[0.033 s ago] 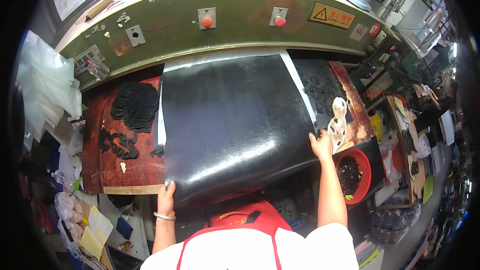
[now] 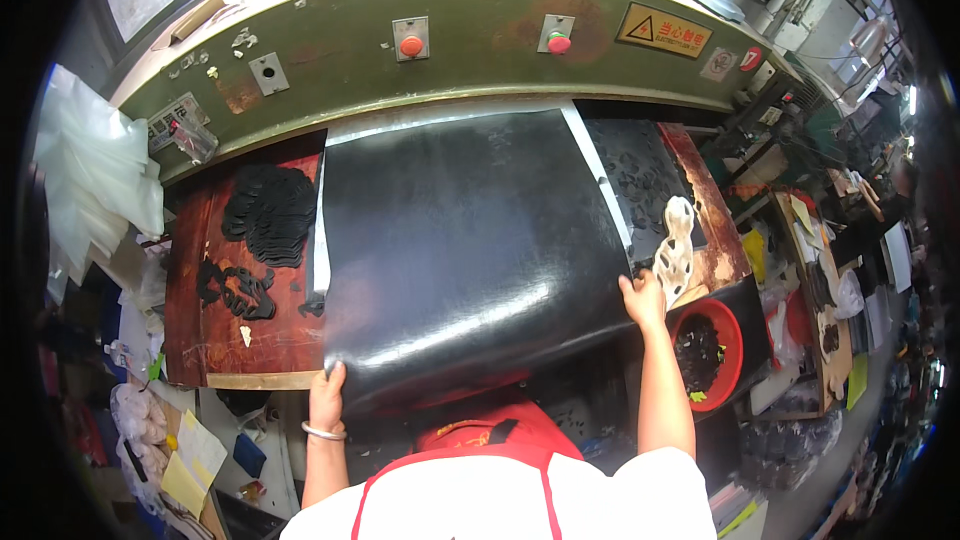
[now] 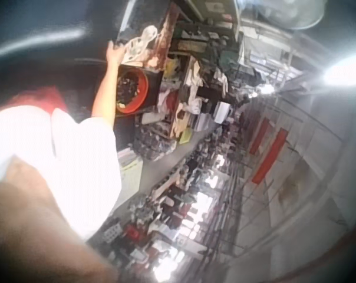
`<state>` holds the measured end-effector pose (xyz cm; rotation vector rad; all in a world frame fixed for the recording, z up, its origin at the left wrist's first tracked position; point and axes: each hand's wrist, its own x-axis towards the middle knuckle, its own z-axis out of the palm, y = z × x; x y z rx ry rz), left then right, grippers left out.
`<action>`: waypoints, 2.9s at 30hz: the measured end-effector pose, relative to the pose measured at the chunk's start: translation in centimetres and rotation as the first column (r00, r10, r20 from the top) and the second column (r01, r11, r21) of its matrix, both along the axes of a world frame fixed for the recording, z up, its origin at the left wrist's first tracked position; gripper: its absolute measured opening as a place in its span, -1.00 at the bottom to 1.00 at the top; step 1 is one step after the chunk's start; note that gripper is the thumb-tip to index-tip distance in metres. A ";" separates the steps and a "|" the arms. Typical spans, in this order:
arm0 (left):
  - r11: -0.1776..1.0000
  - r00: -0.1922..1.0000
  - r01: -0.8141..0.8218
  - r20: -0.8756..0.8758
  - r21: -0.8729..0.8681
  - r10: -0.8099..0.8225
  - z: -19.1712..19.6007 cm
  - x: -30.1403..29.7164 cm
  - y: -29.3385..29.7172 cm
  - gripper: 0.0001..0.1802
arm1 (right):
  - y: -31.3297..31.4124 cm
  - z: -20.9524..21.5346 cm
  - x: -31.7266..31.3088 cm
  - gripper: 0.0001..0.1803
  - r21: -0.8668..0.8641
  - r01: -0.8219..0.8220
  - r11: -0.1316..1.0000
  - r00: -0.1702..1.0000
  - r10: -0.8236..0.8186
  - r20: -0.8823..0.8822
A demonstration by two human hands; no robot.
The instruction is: The person walks through a factory floor and operates a die-cutting machine to trim black rubber parts. They place a sheet on the machine, press a button to activate the press, then remove and trim the cut pieces by hand, discarding excess material.
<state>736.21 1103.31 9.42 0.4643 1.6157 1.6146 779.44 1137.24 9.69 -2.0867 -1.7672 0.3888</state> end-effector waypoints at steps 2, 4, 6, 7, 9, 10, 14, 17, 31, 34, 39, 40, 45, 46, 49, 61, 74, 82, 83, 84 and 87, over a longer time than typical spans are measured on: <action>0.999 0.999 0.023 -0.038 0.023 -0.023 1.0 -0.7 0.0 -0.77 | -0.1 -3.0 3.7 -0.52 -0.089 -0.226 0.970 0.929 0.188 -0.319; 0.993 0.999 0.027 -0.025 -0.118 -0.030 1.4 -1.9 0.8 -0.78 | 0.0 -3.6 4.5 -0.59 -0.035 -0.219 0.975 0.878 0.181 -0.443; 0.923 0.989 -0.011 -0.140 -0.385 -0.046 1.1 -5.0 3.3 -0.79 | 1.7 -2.3 2.2 -0.68 -0.135 -0.103 0.986 0.785 -0.003 -0.620; 0.897 0.948 -0.044 -0.301 -0.439 -0.100 0.8 -7.5 5.5 -0.78 | 3.3 -1.1 0.4 -0.78 0.098 -0.152 0.984 0.760 0.179 -0.625; 0.935 0.691 -0.181 -0.716 -0.305 -0.100 0.5 -13.2 11.7 -0.73 | 8.0 2.0 -3.9 -0.70 -0.027 -0.168 0.985 0.544 0.070 -0.836; 0.963 0.613 -0.197 -0.789 -0.182 -0.024 0.7 -15.8 15.3 -0.71 | 10.8 3.6 -6.1 -0.48 0.090 -0.290 0.953 0.336 0.189 -0.923; 0.948 0.480 -0.281 -0.878 -0.149 0.004 3.3 -15.5 26.7 -0.54 | 14.9 7.3 -11.8 -0.28 0.274 -0.477 0.835 0.489 0.511 -0.707; 0.872 0.104 0.068 -0.866 -0.484 -0.489 4.0 -4.6 27.6 -0.40 | 10.1 6.4 -11.4 -0.36 0.162 -0.607 0.778 0.694 0.619 -0.368; 0.768 -0.081 0.041 -0.768 -0.640 -0.635 1.9 -1.8 33.3 -0.32 | 5.3 1.3 -14.2 -0.29 0.083 -0.675 0.734 0.733 0.651 0.199; 0.788 -0.086 0.064 -0.790 -0.612 -0.607 1.4 -2.3 34.4 -0.35 | 5.8 1.0 -14.2 -0.28 0.104 -0.668 0.736 0.741 0.647 0.181; 0.823 -0.100 0.048 -0.822 -0.567 -0.561 0.6 -2.6 34.8 -0.43 | 6.5 0.7 -12.9 -0.35 0.270 -0.610 0.745 0.734 0.659 -0.163; 0.835 -0.100 0.056 -0.835 -0.547 -0.541 0.7 -2.5 34.6 -0.46 | 7.0 0.8 -12.1 -0.38 0.354 -0.554 0.754 0.692 0.653 -0.307; 0.957 -0.098 0.133 -0.965 -0.256 -0.245 2.3 2.3 32.2 -0.61 | 10.3 1.9 -1.8 -0.80 0.244 0.089 0.966 0.521 0.163 -0.838; 0.969 -0.060 0.175 -0.984 -0.176 -0.168 2.8 4.5 31.4 -0.66 | 11.1 1.9 1.1 -0.80 0.235 0.178 0.956 0.517 0.113 -0.849; 0.928 -0.096 0.304 -0.976 -0.216 -0.195 3.3 12.5 30.0 -0.81 | 14.8 1.2 9.3 -0.81 0.323 0.311 0.894 0.470 0.151 -0.870; 0.631 -0.381 0.449 -0.775 -0.632 -0.505 -14.3 20.0 28.0 -0.39 | 33.3 -0.3 35.0 -0.82 0.379 0.470 0.797 0.408 0.185 -0.894; 0.894 0.023 -0.067 -0.896 -0.444 -0.443 -6.3 30.6 30.5 -0.83 | 47.3 14.1 32.6 -0.87 0.779 0.154 0.608 0.521 0.620 -0.587; 0.897 0.005 -0.152 -0.908 -0.415 -0.419 -4.6 31.7 31.2 -0.83 | 56.9 27.5 19.8 -0.73 0.915 -0.244 0.322 0.779 0.627 -0.013; 0.924 -0.065 -0.161 -0.931 -0.346 -0.360 -4.4 31.7 31.2 -0.82 | 57.6 28.5 18.6 -0.67 0.895 -0.289 0.340 0.810 0.585 0.040; 0.916 -0.044 -0.166 -0.925 -0.365 -0.377 -4.2 31.8 31.3 -0.82 | 58.5 29.3 17.5 -0.62 0.836 -0.337 0.433 0.850 0.523 0.072; 0.885 0.035 -0.179 -0.902 -0.430 -0.431 -3.7 31.9 31.4 -0.80 | 60.0 30.8 15.5 -0.61 0.641 -0.461 0.613 0.816 0.577 0.035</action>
